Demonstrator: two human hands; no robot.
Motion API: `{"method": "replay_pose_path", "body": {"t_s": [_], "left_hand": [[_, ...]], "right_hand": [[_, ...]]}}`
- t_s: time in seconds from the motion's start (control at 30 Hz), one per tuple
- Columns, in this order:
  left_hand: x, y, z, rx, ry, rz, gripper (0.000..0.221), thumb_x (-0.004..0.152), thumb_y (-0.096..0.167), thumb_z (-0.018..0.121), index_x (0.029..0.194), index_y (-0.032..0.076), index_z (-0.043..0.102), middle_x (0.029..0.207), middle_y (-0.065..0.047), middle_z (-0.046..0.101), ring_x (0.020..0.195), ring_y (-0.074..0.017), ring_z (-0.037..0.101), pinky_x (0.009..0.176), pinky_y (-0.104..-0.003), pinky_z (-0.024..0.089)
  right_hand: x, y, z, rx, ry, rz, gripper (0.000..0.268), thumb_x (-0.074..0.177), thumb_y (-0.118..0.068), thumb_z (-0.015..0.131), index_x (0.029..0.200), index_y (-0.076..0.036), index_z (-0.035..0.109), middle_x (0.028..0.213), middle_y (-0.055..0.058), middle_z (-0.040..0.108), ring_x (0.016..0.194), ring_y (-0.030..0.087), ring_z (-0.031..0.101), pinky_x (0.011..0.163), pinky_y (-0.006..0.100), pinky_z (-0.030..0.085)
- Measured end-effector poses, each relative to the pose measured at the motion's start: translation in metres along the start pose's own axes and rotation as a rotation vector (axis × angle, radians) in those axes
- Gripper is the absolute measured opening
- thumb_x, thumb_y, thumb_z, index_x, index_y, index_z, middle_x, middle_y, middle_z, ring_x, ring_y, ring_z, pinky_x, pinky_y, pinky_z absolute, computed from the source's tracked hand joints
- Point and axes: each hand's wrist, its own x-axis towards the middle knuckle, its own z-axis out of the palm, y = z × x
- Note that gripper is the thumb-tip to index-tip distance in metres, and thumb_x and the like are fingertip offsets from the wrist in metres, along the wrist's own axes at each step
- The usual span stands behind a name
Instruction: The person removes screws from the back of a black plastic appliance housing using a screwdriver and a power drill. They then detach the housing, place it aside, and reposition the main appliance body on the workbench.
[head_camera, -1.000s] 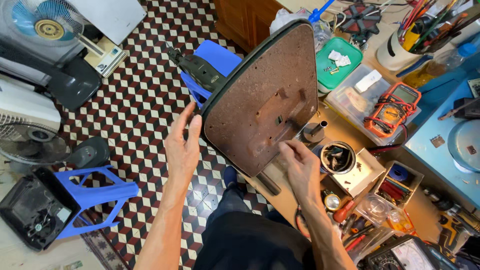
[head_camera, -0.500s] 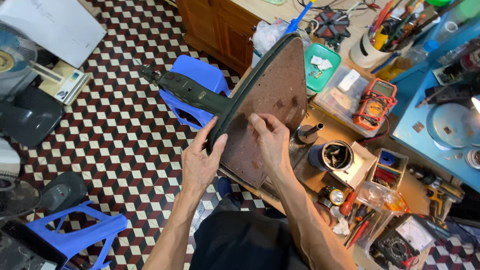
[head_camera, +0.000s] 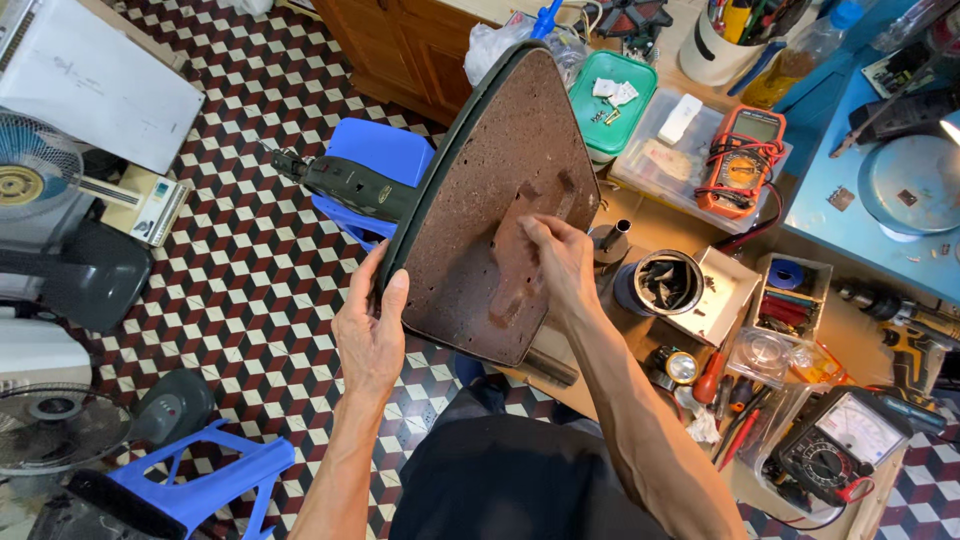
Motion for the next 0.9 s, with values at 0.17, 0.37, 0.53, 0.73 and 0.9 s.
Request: {"method": "replay_pose_path", "body": {"t_s": [0.17,0.37,0.53,0.73,0.9], "left_hand": [[0.000,-0.004,0.003,0.006,-0.014,-0.058,0.052,0.101,0.038,0.059,0.142,0.007,0.062,0.095,-0.007,0.071,0.077,-0.0098,0.059,0.067,-0.025,0.044],[-0.006,-0.009,0.010,-0.091,0.007,0.025,0.050,0.106,0.037,0.056,0.143,0.003,0.059,0.120,-0.010,0.070,0.106,-0.0136,0.062,0.092,-0.025,0.048],[-0.006,-0.009,0.016,-0.078,0.007,0.041,0.051,0.107,0.038,0.053,0.144,0.005,0.057,0.129,-0.010,0.068,0.115,-0.0160,0.062,0.098,-0.027,0.047],[-0.001,0.001,0.012,-0.036,-0.013,0.028,0.050,0.105,0.039,0.053,0.142,0.005,0.058,0.131,-0.013,0.068,0.122,-0.0186,0.061,0.104,-0.031,0.045],[0.026,0.020,0.009,0.079,-0.098,-0.044,0.055,0.098,0.045,0.060,0.139,0.008,0.063,0.113,-0.011,0.074,0.101,-0.0186,0.068,0.087,-0.030,0.052]], "right_hand": [[0.015,-0.007,0.007,0.120,-0.033,0.222,0.021,0.093,-0.009,0.061,0.112,-0.005,0.069,0.084,0.002,0.072,0.065,0.011,0.058,0.058,0.027,0.047],[0.002,0.029,0.012,0.213,-0.203,0.370,0.021,0.093,-0.007,0.061,0.110,-0.004,0.073,0.082,0.005,0.069,0.057,0.010,0.050,0.050,0.025,0.039],[0.004,0.049,0.018,0.208,-0.203,0.210,0.025,0.092,-0.008,0.060,0.112,-0.002,0.074,0.083,0.006,0.071,0.059,0.009,0.054,0.053,0.024,0.042],[-0.006,0.033,0.021,0.157,-0.165,0.195,0.026,0.091,-0.013,0.063,0.110,-0.002,0.075,0.085,0.005,0.072,0.061,0.008,0.055,0.054,0.023,0.042],[-0.027,-0.013,0.031,0.061,-0.049,0.101,0.028,0.096,-0.023,0.068,0.107,0.002,0.073,0.078,0.007,0.064,0.062,0.010,0.053,0.054,0.025,0.041]]}}
